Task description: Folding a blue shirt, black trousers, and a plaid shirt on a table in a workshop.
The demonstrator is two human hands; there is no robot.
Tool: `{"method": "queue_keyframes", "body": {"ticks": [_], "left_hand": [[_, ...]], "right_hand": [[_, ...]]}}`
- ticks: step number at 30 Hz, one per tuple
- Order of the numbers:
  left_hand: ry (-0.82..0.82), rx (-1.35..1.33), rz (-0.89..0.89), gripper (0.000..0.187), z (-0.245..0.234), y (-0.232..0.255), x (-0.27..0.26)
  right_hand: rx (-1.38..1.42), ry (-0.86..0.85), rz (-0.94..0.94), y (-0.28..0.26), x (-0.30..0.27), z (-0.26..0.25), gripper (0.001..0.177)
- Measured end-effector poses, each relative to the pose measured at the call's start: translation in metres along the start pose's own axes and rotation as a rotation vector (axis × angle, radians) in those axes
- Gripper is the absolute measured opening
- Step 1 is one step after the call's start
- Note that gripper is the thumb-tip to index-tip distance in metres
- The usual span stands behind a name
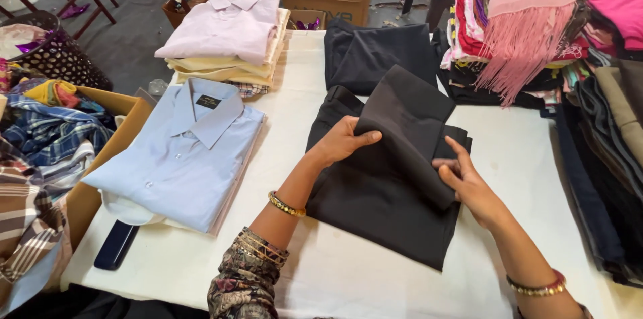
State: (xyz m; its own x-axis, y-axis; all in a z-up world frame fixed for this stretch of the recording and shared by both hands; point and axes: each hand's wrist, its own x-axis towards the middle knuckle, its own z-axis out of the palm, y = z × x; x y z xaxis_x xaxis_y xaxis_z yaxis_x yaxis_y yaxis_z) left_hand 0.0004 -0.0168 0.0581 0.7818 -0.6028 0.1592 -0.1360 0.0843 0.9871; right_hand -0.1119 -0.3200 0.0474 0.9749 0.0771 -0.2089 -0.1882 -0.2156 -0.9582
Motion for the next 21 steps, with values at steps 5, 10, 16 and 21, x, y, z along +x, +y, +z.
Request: {"method": "queue_keyframes", "body": {"ticks": [5, 10, 16, 21], "left_hand": [[-0.017, -0.017, -0.002, 0.026, 0.006, -0.007, -0.008], [0.047, 0.031, -0.001, 0.026, 0.01, 0.003, -0.012], [0.067, 0.103, 0.097, 0.022, 0.008, 0.026, -0.028], [0.128, 0.384, 0.336, 0.017, 0.027, 0.098, -0.09]], "right_hand": [[0.003, -0.011, 0.178, 0.011, -0.018, 0.003, 0.095], [0.401, -0.214, -0.215, 0.036, -0.021, 0.005, 0.091], [0.3, 0.231, -0.458, -0.024, -0.039, 0.02, 0.051], [-0.228, 0.467, -0.778, -0.066, -0.097, 0.032, 0.037]]}}
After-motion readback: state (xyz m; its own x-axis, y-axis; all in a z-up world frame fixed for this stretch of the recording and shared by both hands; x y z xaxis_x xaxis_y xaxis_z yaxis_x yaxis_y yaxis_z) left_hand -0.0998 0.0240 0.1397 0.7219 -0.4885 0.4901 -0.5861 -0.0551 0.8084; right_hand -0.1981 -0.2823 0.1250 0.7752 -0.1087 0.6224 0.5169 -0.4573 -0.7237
